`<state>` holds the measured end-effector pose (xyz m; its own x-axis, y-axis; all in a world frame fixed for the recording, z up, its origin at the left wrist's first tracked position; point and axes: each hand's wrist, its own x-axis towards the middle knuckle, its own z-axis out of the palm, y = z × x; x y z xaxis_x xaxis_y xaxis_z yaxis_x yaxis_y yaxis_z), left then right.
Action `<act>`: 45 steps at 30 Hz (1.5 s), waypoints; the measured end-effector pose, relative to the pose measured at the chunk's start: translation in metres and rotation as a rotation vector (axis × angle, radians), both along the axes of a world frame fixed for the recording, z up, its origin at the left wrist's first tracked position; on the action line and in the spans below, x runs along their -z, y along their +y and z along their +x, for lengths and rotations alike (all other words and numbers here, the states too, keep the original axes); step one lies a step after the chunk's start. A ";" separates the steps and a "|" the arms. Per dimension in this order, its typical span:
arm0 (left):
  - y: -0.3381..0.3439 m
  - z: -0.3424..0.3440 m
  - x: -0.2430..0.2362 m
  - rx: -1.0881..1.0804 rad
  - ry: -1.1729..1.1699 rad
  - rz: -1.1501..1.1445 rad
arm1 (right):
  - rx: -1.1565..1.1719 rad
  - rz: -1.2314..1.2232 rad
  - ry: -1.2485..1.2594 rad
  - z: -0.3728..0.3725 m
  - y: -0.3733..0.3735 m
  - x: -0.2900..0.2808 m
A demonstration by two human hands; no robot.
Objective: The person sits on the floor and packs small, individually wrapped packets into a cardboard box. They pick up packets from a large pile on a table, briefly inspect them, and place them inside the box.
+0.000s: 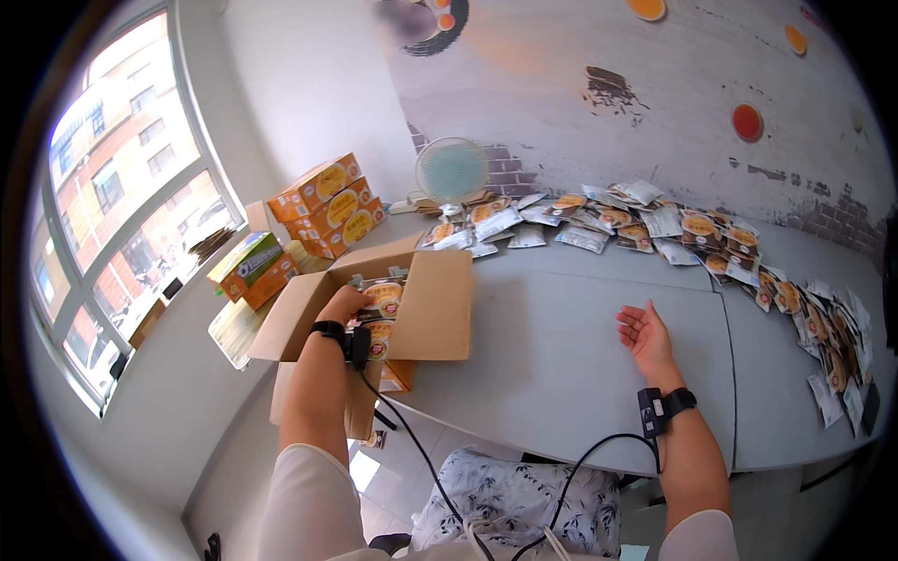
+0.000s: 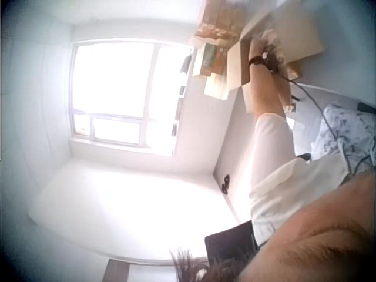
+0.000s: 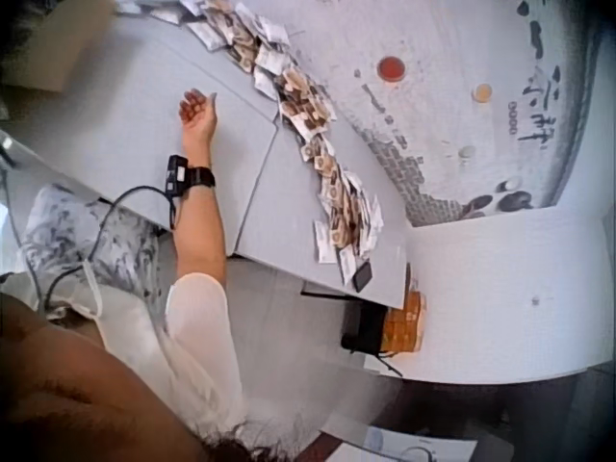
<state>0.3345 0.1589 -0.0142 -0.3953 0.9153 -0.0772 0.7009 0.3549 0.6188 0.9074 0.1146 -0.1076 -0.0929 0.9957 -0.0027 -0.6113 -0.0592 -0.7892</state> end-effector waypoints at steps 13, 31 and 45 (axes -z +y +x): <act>0.061 0.016 0.006 -0.016 0.546 0.403 | -0.017 0.020 -0.039 0.004 0.005 0.005; -0.024 0.368 0.061 0.581 -1.167 0.174 | 0.047 0.017 -0.004 0.006 0.002 0.000; -0.014 0.356 0.092 0.610 -1.450 0.156 | 0.110 -0.012 -0.057 0.002 0.000 -0.003</act>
<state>0.6902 0.1448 -0.1066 0.3436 0.9372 0.0596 -0.4868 0.1234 0.8648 0.9090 0.1146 -0.1048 0.0177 0.9997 -0.0170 -0.5686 -0.0040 -0.8226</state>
